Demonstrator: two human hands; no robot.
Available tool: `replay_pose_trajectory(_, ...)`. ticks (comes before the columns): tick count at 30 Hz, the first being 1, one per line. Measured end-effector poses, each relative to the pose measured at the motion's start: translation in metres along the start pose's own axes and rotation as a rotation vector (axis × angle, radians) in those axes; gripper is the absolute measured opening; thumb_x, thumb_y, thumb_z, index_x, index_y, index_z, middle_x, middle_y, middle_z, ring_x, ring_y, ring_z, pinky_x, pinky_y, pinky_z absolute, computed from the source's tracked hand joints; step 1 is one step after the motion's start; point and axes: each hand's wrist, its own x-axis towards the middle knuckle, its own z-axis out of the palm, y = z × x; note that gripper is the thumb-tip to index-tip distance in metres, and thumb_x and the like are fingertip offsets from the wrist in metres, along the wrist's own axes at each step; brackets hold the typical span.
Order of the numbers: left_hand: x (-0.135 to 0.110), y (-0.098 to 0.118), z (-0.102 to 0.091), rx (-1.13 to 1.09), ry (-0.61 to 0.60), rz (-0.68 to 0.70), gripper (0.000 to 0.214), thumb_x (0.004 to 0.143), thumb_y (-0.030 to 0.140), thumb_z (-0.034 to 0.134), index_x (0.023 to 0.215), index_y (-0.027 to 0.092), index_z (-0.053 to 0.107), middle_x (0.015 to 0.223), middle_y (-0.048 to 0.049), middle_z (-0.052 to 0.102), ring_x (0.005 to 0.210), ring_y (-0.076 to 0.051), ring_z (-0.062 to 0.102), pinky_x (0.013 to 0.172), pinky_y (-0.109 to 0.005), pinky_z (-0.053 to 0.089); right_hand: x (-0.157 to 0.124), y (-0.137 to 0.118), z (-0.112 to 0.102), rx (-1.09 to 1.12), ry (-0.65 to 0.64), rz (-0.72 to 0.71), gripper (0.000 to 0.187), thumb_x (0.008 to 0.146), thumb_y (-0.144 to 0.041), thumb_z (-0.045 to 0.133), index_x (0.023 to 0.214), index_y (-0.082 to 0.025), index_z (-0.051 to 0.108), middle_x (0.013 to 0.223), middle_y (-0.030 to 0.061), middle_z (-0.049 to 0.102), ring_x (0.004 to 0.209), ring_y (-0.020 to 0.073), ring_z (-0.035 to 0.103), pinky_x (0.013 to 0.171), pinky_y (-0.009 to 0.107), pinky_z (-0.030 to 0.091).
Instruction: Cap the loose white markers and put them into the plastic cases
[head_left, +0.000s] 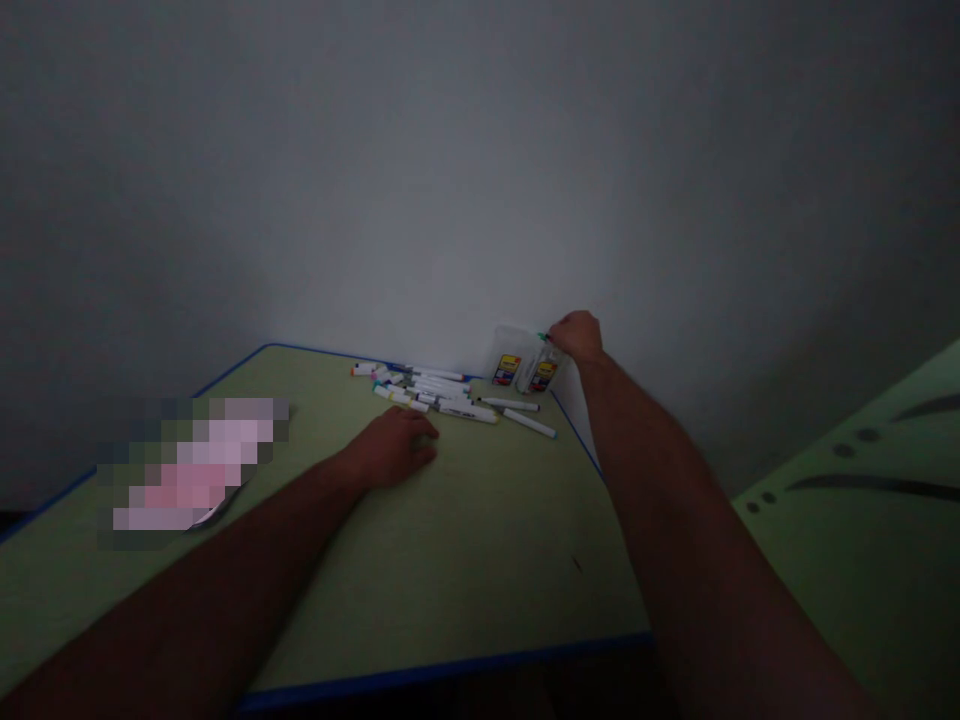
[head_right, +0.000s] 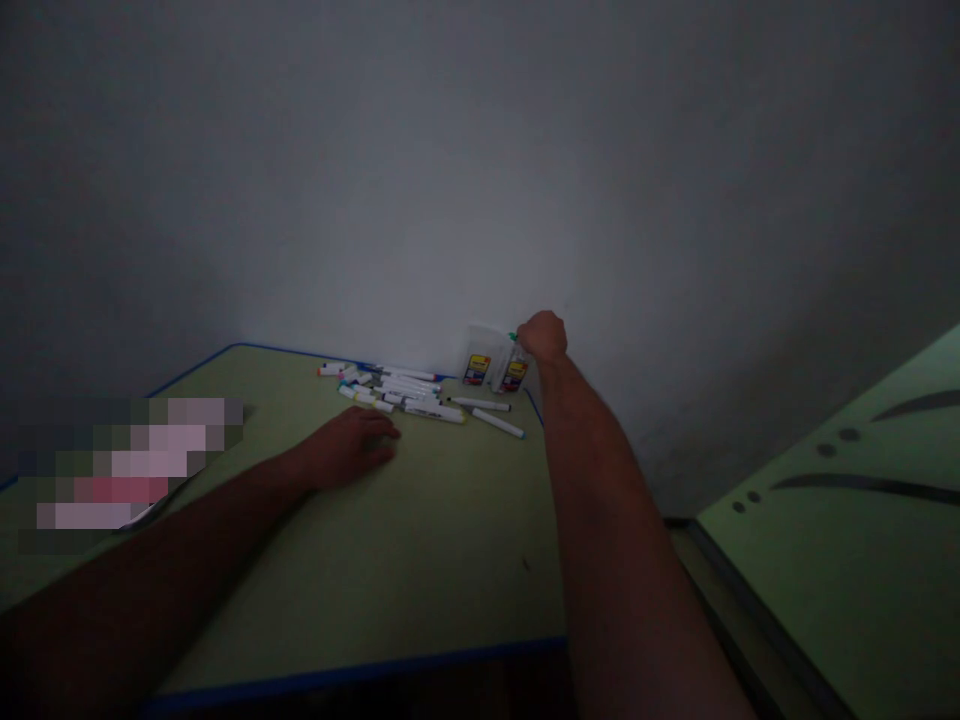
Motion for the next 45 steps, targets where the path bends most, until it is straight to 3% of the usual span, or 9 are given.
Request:
replay_pose_trajectory(4,0.000,0.000,-0.001,0.017,-0.016,0.021,0.038,0.088,0.038,0.055,0.113,0.016,0.074,0.118,-0.0143,0.071,0.115,-0.030,0.061,0.105,-0.046,0.043,-0.021,-0.005,0.001,0.070,0.099,0.017,0.022,0.085,-0.018,0.059,0.095,-0.012,0.079,0.102,0.0166,0.076,0.098,0.0282,0.071,0.087,0.034,0.054)
replay_pose_trajectory(9,0.000,0.000,-0.004,0.021,-0.019,0.046,0.037,0.089,0.038,0.054,0.112,0.016,0.074,0.116,-0.0136,0.072,0.112,-0.028,0.063,0.104,-0.043,0.044,-0.063,-0.009,0.013,0.151,0.100,0.002,0.021,0.086,-0.022,0.058,0.087,-0.017,0.078,0.094,0.0109,0.077,0.091,0.0239,0.072,0.084,0.030,0.053)
replay_pose_trajectory(15,0.001,-0.004,-0.005,0.072,-0.023,0.023,0.042,0.089,0.042,0.052,0.112,0.016,0.074,0.116,-0.0128,0.073,0.111,-0.026,0.065,0.103,-0.040,0.045,-0.119,-0.013,0.025,0.317,-0.031,0.031,0.019,0.083,-0.022,0.062,0.088,-0.014,0.078,0.082,0.0079,0.076,0.083,0.0193,0.071,0.080,0.027,0.051)
replay_pose_trajectory(20,-0.001,-0.010,-0.007,0.122,-0.010,0.000,0.045,0.088,0.044,0.051,0.114,0.015,0.074,0.118,-0.0141,0.073,0.113,-0.028,0.066,0.104,-0.040,0.046,-0.146,-0.017,0.039,0.455,-0.111,0.081,0.020,0.082,-0.020,0.062,0.091,-0.014,0.079,0.081,0.0059,0.076,0.078,0.0173,0.070,0.076,0.025,0.051)
replay_pose_trajectory(22,-0.002,-0.012,-0.010,0.148,-0.021,-0.033,0.047,0.088,0.044,0.050,0.116,0.014,0.074,0.119,-0.0140,0.073,0.113,-0.028,0.066,0.104,-0.040,0.046,-0.153,-0.018,0.044,0.465,-0.137,0.070,0.022,0.081,-0.017,0.062,0.093,-0.015,0.079,0.085,0.0056,0.076,0.079,0.0165,0.070,0.077,0.025,0.051)
replay_pose_trajectory(27,-0.005,-0.014,-0.018,0.218,-0.035,-0.151,0.048,0.089,0.045,0.049,0.116,0.015,0.074,0.119,-0.0127,0.074,0.114,-0.028,0.066,0.103,-0.038,0.047,-0.167,-0.014,0.049,0.330,-0.138,-0.116,0.024,0.081,-0.012,0.060,0.096,-0.017,0.077,0.096,0.0064,0.077,0.089,0.0178,0.069,0.084,0.027,0.050)
replay_pose_trajectory(37,-0.011,-0.012,-0.031,0.270,-0.031,-0.357,0.044,0.087,0.042,0.053,0.114,0.016,0.076,0.121,-0.0133,0.073,0.112,-0.029,0.067,0.100,-0.039,0.049,-0.177,-0.016,0.057,0.164,-0.212,-0.306,0.026,0.089,-0.022,0.057,0.107,-0.018,0.075,0.111,0.0080,0.074,0.103,0.0221,0.066,0.093,0.032,0.048)
replay_pose_trajectory(45,-0.014,-0.009,-0.032,0.275,-0.006,-0.396,0.041,0.087,0.038,0.052,0.111,0.017,0.077,0.116,-0.0124,0.075,0.108,-0.029,0.069,0.097,-0.040,0.050,-0.183,-0.021,0.068,0.060,-0.245,-0.518,0.041,0.089,-0.027,0.059,0.127,-0.017,0.069,0.126,0.0095,0.069,0.116,0.0266,0.057,0.103,0.037,0.043)
